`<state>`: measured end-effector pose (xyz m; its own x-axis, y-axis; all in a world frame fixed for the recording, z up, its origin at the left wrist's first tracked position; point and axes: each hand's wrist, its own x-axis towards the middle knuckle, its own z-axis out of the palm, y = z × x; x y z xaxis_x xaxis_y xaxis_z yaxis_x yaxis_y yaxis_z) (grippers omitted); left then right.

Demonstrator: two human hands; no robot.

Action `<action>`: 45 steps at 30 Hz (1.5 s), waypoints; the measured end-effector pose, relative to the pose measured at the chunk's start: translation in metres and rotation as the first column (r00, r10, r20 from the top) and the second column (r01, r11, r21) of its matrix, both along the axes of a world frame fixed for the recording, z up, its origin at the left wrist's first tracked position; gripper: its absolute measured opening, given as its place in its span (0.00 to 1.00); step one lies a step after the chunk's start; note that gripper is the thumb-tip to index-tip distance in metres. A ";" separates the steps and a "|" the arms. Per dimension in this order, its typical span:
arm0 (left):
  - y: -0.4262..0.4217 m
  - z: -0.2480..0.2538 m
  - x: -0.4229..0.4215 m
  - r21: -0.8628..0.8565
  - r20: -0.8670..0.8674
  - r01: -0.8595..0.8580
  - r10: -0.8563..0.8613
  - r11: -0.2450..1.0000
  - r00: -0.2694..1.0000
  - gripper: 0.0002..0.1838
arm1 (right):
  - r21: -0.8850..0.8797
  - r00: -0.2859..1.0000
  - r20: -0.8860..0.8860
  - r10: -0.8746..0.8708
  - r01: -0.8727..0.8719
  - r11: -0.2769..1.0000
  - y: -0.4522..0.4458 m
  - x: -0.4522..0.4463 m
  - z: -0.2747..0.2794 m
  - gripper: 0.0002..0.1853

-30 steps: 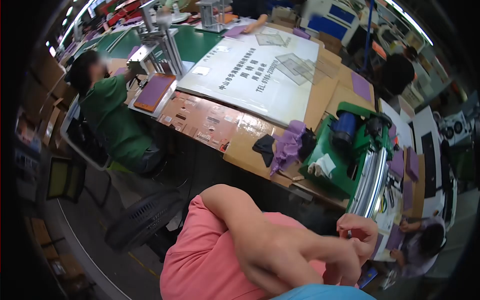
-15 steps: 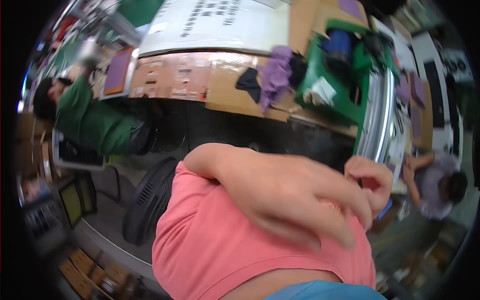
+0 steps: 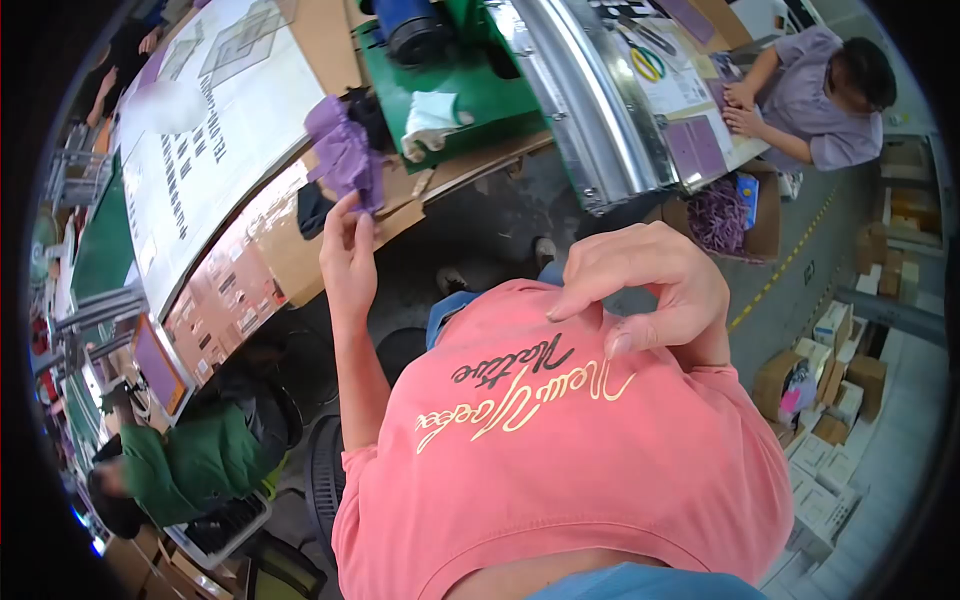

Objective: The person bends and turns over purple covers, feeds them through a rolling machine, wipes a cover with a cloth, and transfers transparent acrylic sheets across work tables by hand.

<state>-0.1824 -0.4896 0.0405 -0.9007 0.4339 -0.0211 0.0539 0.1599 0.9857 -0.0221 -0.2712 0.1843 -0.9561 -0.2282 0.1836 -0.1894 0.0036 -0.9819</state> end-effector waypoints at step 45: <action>0.452 -0.016 0.234 0.125 0.137 0.186 -0.202 0.975 0.970 0.13 | 0.029 0.505 0.329 -0.798 0.839 0.543 0.464 0.181 -0.249 0.26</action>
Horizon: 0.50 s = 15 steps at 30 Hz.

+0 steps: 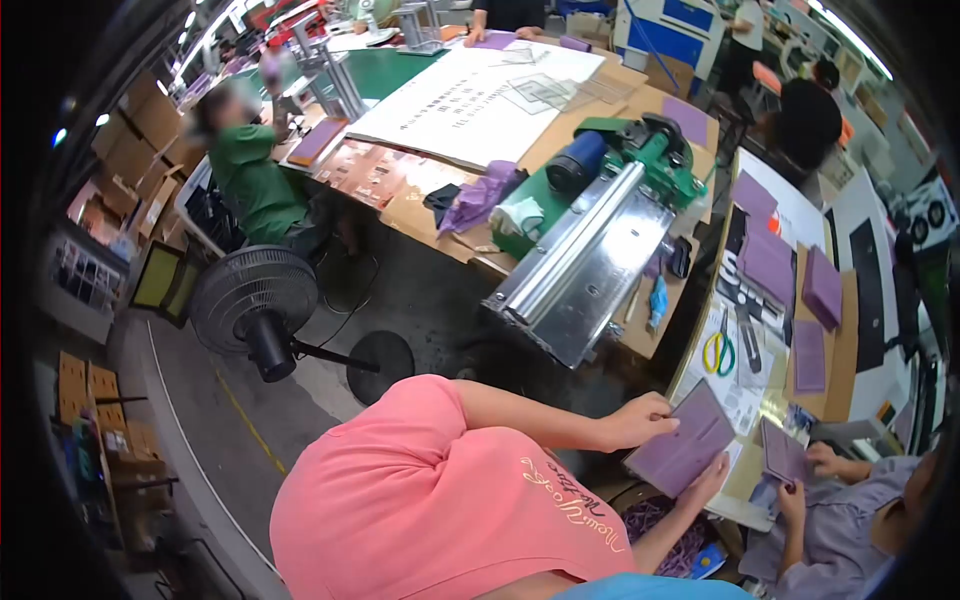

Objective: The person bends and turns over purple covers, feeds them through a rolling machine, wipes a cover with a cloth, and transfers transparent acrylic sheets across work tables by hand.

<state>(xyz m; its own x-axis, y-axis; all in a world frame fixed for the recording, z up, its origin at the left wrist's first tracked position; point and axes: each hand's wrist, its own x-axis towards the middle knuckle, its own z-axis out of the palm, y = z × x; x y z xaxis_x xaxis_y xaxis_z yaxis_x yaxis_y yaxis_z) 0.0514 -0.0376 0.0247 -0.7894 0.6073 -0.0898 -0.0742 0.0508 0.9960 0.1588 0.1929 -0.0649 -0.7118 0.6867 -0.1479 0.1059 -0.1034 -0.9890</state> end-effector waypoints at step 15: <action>-0.254 0.147 -0.089 0.302 0.134 0.061 -0.106 0.951 0.985 0.15 | -0.256 0.887 -0.413 0.208 -0.332 0.908 -0.257 -0.106 0.246 0.20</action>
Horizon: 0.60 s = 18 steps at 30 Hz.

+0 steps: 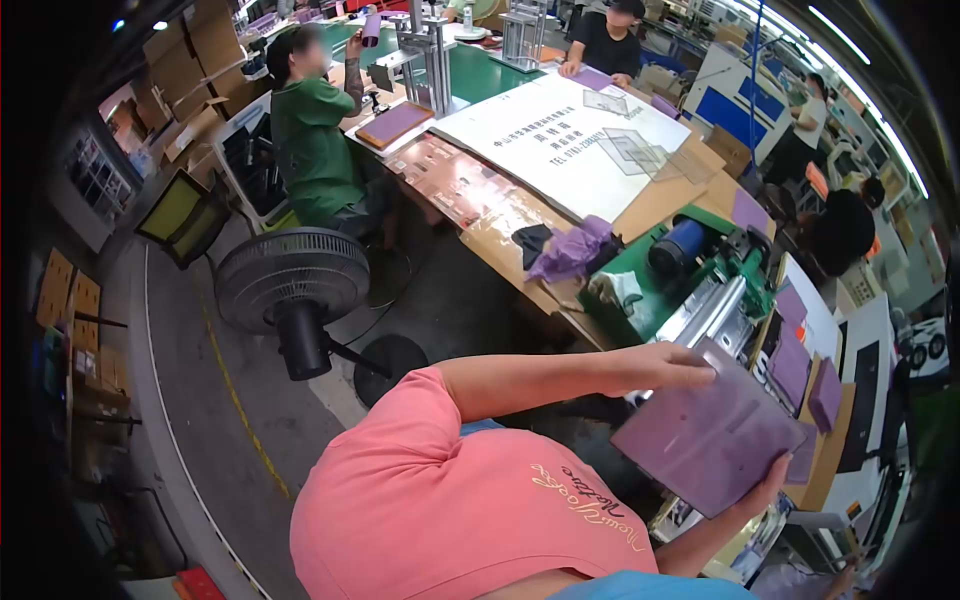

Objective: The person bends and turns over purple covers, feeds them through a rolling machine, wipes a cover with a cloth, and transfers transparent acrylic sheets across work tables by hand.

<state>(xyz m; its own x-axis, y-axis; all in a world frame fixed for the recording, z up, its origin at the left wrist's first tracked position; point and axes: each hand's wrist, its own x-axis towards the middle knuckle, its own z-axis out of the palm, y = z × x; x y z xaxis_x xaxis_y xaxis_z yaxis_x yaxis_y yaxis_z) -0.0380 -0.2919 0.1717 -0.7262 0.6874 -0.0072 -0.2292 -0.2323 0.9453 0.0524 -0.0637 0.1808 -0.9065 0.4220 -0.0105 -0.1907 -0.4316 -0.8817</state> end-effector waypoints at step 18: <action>-0.168 -0.033 -0.083 0.252 0.087 -0.045 0.024 0.967 0.996 0.13 | 0.573 0.960 -0.126 0.250 -0.135 0.808 -0.115 -0.094 0.015 0.14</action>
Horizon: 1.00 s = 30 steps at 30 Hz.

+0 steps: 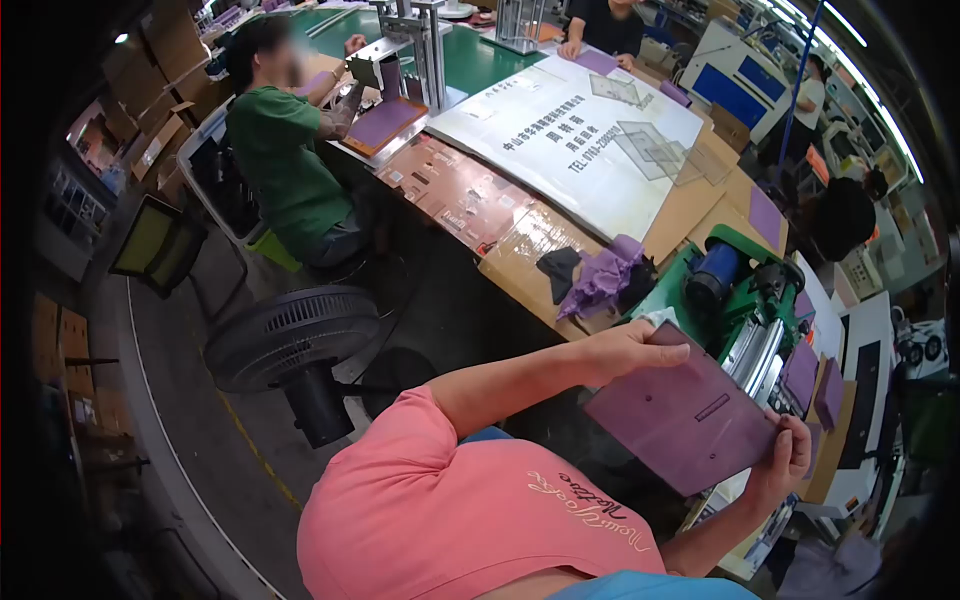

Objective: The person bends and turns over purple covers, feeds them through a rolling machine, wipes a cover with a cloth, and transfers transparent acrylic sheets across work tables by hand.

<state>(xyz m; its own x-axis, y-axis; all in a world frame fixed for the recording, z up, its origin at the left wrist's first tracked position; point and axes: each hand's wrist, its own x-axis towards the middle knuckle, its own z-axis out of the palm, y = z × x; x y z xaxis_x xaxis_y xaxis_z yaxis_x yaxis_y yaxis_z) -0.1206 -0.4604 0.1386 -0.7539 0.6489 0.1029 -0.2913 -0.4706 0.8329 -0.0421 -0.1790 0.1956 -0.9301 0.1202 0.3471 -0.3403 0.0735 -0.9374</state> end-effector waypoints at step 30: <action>0.051 0.028 0.024 0.069 0.319 -0.066 0.041 0.995 0.947 0.17 | -0.087 0.901 0.232 -0.365 0.393 0.915 0.039 0.032 -0.040 0.23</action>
<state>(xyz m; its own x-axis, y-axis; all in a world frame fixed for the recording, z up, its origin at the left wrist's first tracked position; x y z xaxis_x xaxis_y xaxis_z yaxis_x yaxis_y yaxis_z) -0.0962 -0.4089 0.1669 -0.7890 0.6064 -0.0982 -0.5069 -0.5524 0.6617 -0.0102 -0.1403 0.1554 -0.8539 0.5088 0.1097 -0.1085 0.0321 -0.9936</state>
